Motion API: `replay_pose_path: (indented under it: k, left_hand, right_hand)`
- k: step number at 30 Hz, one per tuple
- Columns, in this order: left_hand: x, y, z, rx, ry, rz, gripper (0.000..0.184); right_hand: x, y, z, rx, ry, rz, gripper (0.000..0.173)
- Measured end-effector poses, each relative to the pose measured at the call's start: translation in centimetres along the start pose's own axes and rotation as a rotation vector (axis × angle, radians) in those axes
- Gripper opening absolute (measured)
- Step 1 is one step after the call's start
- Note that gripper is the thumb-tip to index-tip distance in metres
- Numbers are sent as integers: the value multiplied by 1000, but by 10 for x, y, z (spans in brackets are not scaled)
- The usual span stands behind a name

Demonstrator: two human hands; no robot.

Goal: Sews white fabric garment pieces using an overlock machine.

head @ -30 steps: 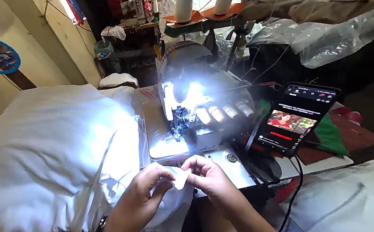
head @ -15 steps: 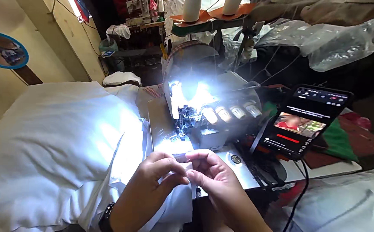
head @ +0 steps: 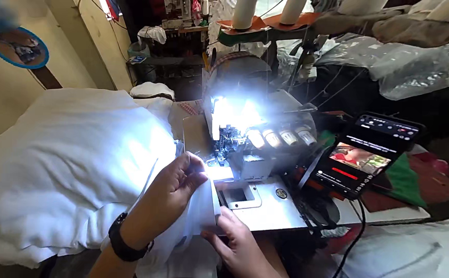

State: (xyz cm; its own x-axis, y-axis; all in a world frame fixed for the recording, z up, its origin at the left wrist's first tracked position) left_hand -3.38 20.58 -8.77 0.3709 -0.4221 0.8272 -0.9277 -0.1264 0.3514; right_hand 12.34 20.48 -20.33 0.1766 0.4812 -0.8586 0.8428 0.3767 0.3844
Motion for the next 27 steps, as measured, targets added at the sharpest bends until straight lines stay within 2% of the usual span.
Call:
replay_pose_path:
  k: [2, 4, 5, 9, 11, 15, 20, 22, 25, 27]
  left_hand:
    - [6, 8, -4, 35, -22, -63, 4]
    - [11, 15, -9, 88, -70, -109, 4]
    - [14, 17, -11, 121, -98, -143, 4]
    - [13, 16, -23, 241, -215, -301, 4]
    - [-12, 3, -31, 217, -171, -376, 5]
    - [-71, -23, -39, 16, 61, -612, 14]
    - [-82, -24, -71, -34, 241, -755, 18]
    - [-91, -23, -93, -64, 326, -817, 25]
    - [-99, -23, -114, -90, 359, -929, 41]
    - [-99, -22, -118, -91, 370, -954, 42]
  right_hand:
    - [9, -1, 9, -14, -61, 186, 16]
    - [6, 11, 13, -64, -100, 238, 15]
    - [1, 20, 14, -120, -111, 181, 14]
    - [-26, 40, 23, -468, -216, -372, 17]
    - [-8, 37, 29, -439, -337, -358, 18]
    - [43, 20, 46, -358, -509, -270, 18]
    - [43, 26, 29, -219, -538, -385, 12]
    - [43, 30, 11, -168, -500, -436, 12]
    - [44, 30, -7, -153, -458, -515, 13]
    - [44, 28, -7, -169, -463, -551, 11]
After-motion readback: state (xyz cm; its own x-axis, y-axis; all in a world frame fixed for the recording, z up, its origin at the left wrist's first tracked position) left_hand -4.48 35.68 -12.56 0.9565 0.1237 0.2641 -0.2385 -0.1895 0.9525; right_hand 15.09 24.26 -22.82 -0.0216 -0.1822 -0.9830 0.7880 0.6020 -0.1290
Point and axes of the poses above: each hand's wrist, its own z-axis away from the middle knuckle, its own y-axis out of the back of the hand, x = y × z, the point moved 8 cm from there along -z, towards the middle knuckle, and after that the axes turned 7 degrees about -y, right-handed, at the moved point
